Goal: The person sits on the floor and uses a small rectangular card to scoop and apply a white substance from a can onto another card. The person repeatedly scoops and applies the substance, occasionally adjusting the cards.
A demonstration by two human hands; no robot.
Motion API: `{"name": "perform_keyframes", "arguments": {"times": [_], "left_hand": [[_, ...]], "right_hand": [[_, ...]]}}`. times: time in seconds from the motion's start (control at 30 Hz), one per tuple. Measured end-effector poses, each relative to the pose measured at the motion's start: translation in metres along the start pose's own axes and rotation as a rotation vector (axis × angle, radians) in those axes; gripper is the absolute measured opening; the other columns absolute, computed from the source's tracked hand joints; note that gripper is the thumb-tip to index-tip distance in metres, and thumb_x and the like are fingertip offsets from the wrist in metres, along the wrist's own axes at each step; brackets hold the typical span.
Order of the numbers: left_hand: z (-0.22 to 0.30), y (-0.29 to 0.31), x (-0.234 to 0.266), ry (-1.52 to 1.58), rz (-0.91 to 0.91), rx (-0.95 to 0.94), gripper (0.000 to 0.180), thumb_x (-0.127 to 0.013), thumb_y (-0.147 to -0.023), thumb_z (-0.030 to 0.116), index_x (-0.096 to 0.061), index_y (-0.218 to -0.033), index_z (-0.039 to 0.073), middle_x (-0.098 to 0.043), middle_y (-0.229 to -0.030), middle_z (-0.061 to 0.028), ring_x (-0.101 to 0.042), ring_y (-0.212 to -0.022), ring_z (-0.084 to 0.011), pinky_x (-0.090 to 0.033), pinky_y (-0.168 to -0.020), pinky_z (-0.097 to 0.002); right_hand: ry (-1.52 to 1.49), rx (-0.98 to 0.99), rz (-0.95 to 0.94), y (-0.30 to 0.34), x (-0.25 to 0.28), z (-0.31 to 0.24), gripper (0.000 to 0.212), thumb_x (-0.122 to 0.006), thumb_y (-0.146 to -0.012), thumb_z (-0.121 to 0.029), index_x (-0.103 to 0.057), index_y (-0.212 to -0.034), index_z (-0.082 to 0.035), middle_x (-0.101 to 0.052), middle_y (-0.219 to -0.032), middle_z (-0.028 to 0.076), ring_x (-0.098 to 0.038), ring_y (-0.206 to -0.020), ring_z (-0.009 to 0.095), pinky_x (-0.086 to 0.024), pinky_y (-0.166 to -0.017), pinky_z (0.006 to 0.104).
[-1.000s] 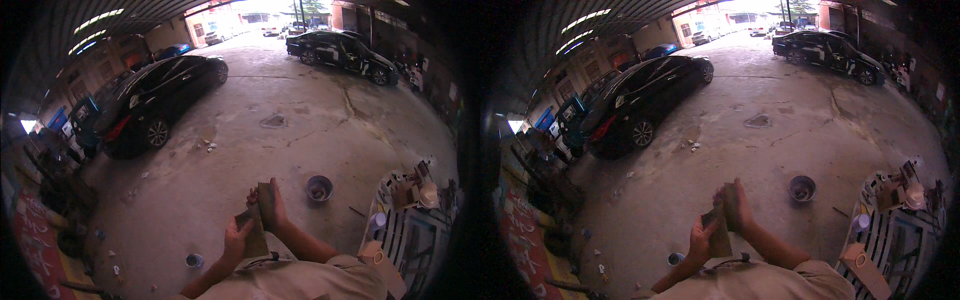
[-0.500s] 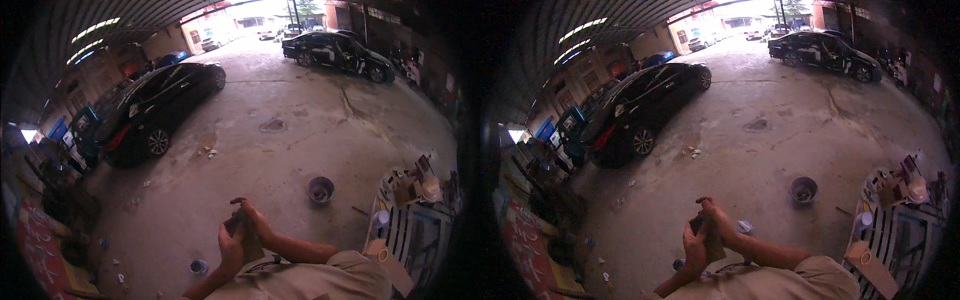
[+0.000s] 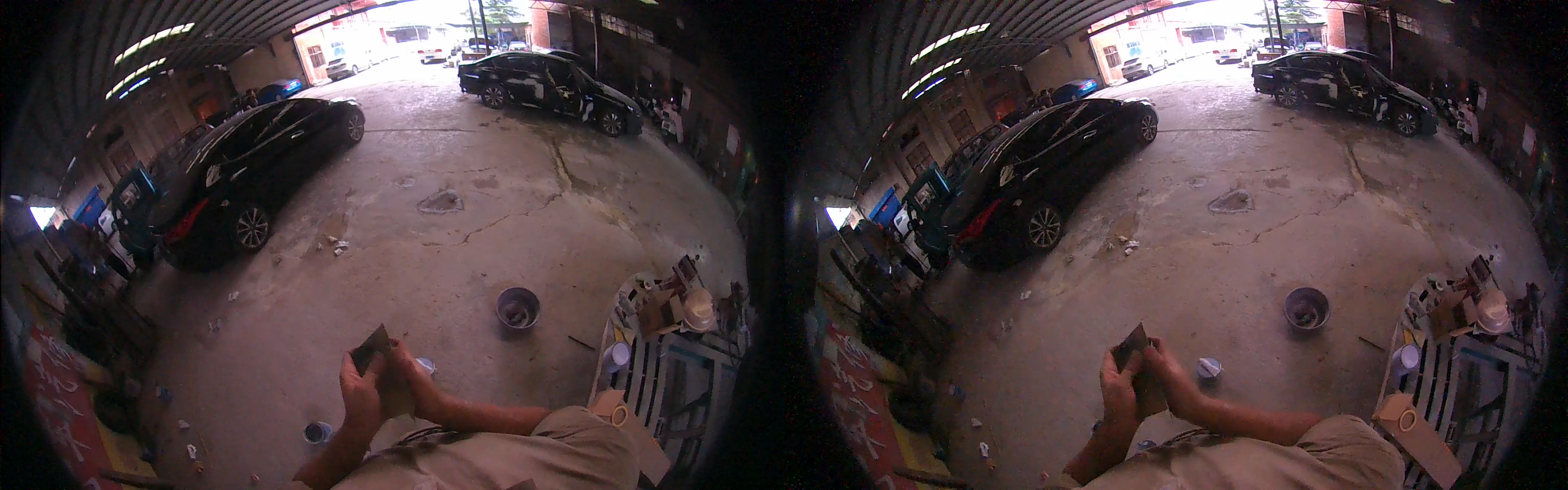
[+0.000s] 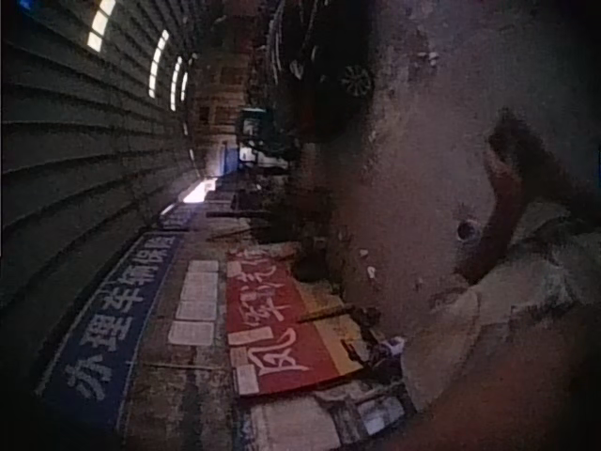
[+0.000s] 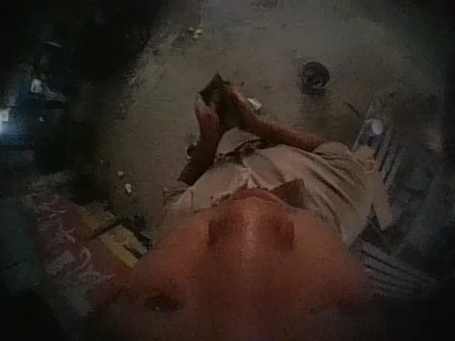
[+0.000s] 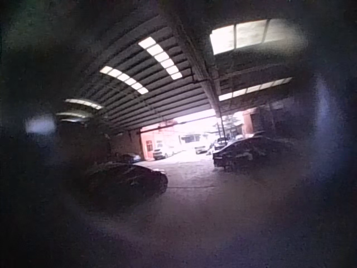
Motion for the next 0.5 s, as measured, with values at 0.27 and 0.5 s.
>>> {"name": "perform_keyframes", "arguments": {"times": [0.27, 0.5], "left_hand": [[0.010, -0.001, 0.002, -0.004, 0.037, 0.036, 0.028, -0.065, -0.099, 0.015, -0.055, -0.121, 0.001, -0.066, -0.114, -0.0099, -0.065, -0.100, -0.0193, -0.054, -0.091, -0.0341], [0.011, -0.013, 0.012, 0.080, 0.043, 0.020, 0.025, -0.062, -0.101, 0.016, -0.056, -0.121, 0.003, -0.065, -0.108, -0.0059, -0.064, -0.094, -0.0166, -0.054, -0.085, -0.0323]], "right_hand": [[0.129, 0.088, -0.027, 0.008, -0.002, -0.001, 0.062, -0.049, -0.105, -0.051, -0.034, -0.146, -0.006, -0.051, -0.137, 0.013, -0.054, -0.125, 0.024, -0.044, -0.107, 0.0374], [0.230, -0.033, 0.099, 0.005, 0.014, 0.022, 0.066, -0.051, -0.100, -0.060, -0.037, -0.144, -0.013, -0.056, -0.108, 0.003, -0.050, -0.082, 0.010, -0.041, -0.062, 0.0256]]}}
Point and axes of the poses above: each hand's wrist, its own y-axis away from the middle knuckle, its own x-axis out of the back of the hand, z = x × y, the point moved 10 cm from there along -y, towards the middle knuckle
